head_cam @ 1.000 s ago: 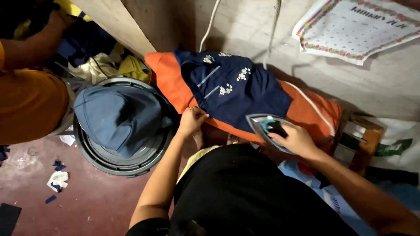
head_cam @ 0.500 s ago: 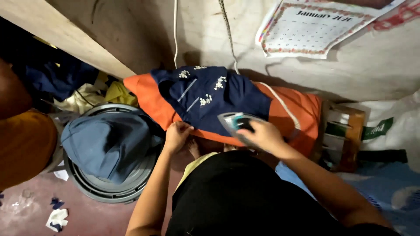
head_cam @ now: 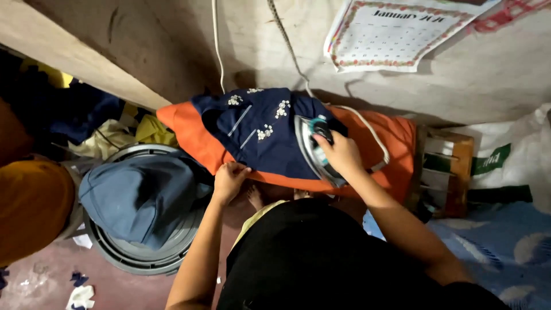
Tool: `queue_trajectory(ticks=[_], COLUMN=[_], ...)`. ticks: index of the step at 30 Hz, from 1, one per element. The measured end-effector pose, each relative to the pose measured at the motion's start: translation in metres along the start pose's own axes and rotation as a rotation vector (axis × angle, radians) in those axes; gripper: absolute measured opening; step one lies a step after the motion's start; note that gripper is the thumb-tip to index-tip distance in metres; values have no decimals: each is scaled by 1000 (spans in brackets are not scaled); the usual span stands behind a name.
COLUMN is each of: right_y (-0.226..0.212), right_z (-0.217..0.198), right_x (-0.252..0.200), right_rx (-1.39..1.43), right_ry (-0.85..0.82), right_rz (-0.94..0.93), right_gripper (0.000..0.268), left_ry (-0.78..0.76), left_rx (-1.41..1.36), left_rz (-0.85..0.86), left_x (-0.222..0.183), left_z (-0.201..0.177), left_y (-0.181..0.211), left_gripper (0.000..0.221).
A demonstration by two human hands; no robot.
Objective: The person is ironing a blue garment with white floral patterns on an orange padded surface and then proceeds to fold it.
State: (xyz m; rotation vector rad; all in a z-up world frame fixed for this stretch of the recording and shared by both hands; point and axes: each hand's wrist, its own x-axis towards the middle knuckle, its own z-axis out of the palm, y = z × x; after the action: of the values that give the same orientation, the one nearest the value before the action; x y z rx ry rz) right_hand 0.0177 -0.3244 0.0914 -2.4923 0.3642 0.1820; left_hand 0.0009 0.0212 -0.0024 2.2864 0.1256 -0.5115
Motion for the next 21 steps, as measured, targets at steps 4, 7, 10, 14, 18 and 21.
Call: queue_trajectory(ticks=[4, 7, 10, 14, 18, 21], right_y=[67, 84, 63, 55, 62, 91], right_z=[-3, -4, -11, -13, -15, -18], right_x=[-5, 12, 57, 100, 59, 16], right_rx=[-37, -29, 39, 61, 135, 50], right_ry=[115, 170, 171, 209, 215, 129], right_rz=[115, 148, 181, 123, 24, 193], right_gripper=[58, 62, 63, 63, 60, 68], left_ry=[-6, -16, -39, -41, -27, -29], left_rx=[-3, 17, -8, 1, 1, -2], left_rz=[-29, -49, -76, -61, -63, -66], left_x=[-1, -5, -2, -1, -7, -7], left_z=[-3, -6, -11, -13, -15, -10], left_y=[7, 14, 24, 28, 29, 24], left_gripper=[29, 30, 34, 31, 31, 35])
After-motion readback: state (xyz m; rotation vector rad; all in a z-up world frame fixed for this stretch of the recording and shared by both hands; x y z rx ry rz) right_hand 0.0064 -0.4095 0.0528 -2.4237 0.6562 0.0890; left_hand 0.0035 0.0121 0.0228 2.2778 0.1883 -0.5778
